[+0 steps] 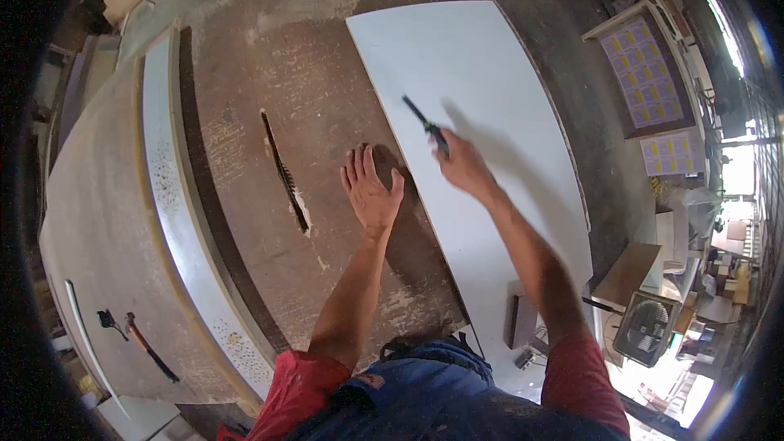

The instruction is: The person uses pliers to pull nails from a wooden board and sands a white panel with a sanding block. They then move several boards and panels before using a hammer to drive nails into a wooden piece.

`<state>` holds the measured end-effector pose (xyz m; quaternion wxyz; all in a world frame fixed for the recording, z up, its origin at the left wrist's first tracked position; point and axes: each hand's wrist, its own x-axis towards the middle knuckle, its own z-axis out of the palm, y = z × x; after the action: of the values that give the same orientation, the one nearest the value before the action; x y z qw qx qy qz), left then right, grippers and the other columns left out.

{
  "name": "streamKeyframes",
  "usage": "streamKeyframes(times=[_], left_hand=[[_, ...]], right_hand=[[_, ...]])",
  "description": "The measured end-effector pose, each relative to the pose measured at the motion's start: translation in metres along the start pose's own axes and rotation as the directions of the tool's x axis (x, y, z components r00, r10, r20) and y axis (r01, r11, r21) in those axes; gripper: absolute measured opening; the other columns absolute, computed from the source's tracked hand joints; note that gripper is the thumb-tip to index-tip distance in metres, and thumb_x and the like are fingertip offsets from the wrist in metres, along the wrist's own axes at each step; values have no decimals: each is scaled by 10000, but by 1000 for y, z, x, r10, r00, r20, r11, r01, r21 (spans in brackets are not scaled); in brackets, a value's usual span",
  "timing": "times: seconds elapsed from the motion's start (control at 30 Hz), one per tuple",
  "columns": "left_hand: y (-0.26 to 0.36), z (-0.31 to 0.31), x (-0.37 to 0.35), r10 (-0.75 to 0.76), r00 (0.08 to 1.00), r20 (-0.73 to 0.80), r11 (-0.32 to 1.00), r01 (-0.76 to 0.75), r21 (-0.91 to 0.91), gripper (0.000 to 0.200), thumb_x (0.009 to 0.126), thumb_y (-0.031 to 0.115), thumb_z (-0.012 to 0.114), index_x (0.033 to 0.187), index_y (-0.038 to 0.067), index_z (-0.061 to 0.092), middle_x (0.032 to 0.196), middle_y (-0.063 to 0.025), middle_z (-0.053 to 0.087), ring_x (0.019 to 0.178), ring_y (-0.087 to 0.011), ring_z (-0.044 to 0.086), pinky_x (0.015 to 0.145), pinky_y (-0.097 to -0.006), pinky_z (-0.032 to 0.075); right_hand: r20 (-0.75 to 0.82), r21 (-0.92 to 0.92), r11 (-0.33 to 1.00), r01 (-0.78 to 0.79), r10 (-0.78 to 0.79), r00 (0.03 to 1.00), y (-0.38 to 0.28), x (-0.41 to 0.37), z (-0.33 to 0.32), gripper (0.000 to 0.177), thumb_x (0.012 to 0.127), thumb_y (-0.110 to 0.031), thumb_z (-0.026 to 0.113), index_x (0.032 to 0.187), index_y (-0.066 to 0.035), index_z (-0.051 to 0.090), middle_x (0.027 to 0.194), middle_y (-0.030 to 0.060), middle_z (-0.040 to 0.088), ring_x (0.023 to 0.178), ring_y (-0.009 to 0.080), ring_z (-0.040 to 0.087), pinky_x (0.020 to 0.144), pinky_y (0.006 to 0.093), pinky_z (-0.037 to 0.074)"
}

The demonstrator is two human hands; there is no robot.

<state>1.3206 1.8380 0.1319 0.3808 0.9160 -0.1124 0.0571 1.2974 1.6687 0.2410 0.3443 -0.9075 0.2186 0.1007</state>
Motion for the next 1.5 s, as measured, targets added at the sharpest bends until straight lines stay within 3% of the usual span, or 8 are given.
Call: streamKeyframes(times=[0.07, 0.13, 0.27, 0.53, 0.6, 1.17, 1.37, 1.5], left_hand=[[-3, 2, 0, 2, 999, 53, 999, -4, 35, 611, 795, 269, 604, 1339, 65, 413, 1422, -142, 398, 1360, -348, 303, 1138, -508, 197], [-3, -1, 1, -6, 996, 88, 998, 1, 56, 615, 802, 292, 592, 1348, 72, 413, 1431, -142, 384, 1368, -347, 291, 1142, -509, 190], [-2, 0, 3, -33, 987, 159, 994, 16, 107, 615, 796, 307, 579, 1349, 90, 419, 1448, -142, 359, 1383, -343, 262, 1146, -516, 181], [2, 6, 7, -53, 982, 181, 982, 19, 189, 623, 781, 275, 558, 1359, 96, 409, 1466, -146, 331, 1395, -345, 241, 1147, -531, 167], [2, 7, 7, -51, 981, 188, 978, 11, 206, 630, 779, 274, 557, 1365, 97, 404, 1473, -146, 323, 1399, -345, 236, 1148, -531, 164], [0, 12, 7, -70, 971, 227, 965, 8, 262, 628, 805, 327, 519, 1380, 108, 392, 1484, -149, 313, 1394, -359, 244, 1144, -545, 165], [0, 11, 7, -76, 969, 236, 966, 13, 257, 633, 801, 311, 525, 1387, 114, 386, 1494, -141, 299, 1402, -354, 231, 1148, -542, 155], [0, 11, 6, -80, 970, 227, 971, 25, 237, 635, 800, 300, 531, 1390, 118, 382, 1495, -136, 295, 1404, -352, 226, 1149, -540, 153]], right_hand=[[-200, -294, 910, 293, -359, 912, 20, 53, 3, 333, 848, -66, 564, 1170, -1, 505, 1028, 218, 589, 973, 406, 539, 841, 496, 433], [-200, -546, 744, 384, -562, 803, 26, 104, -6, 409, 815, 1, 539, 1222, 4, 505, 1048, 186, 598, 994, 377, 532, 857, 479, 426], [-68, -750, 526, 401, -664, 745, 35, 179, -25, 461, 824, 37, 490, 1280, -30, 504, 1232, 96, 580, 1162, 278, 489, 924, 429, 418], [57, -860, 309, 406, -732, 679, 41, 256, -31, 555, 835, 27, 503, 1370, -104, 435, 1336, 13, 506, 1191, 227, 457, 946, 359, 400], [130, -914, 134, 383, -798, 589, 43, 264, -30, 569, 839, 4, 521, 1386, -114, 415, 1334, 8, 506, 1190, 223, 462, 944, 350, 403], [120, -929, 119, 351, -801, 587, 48, 278, -36, 629, 825, 26, 568, 1409, -122, 387, 1373, -6, 481, 1211, 215, 452, 987, 362, 394], [122, -913, 130, 386, -817, 564, 43, 282, -30, 549, 838, -6, 593, 1356, -117, 450, 1262, 11, 543, 1128, 215, 509, 984, 337, 404], [175, -902, 100, 420, -806, 566, 40, 288, -38, 469, 858, -42, 597, 1310, -106, 490, 1168, 45, 571, 1049, 199, 552, 864, 339, 491]])
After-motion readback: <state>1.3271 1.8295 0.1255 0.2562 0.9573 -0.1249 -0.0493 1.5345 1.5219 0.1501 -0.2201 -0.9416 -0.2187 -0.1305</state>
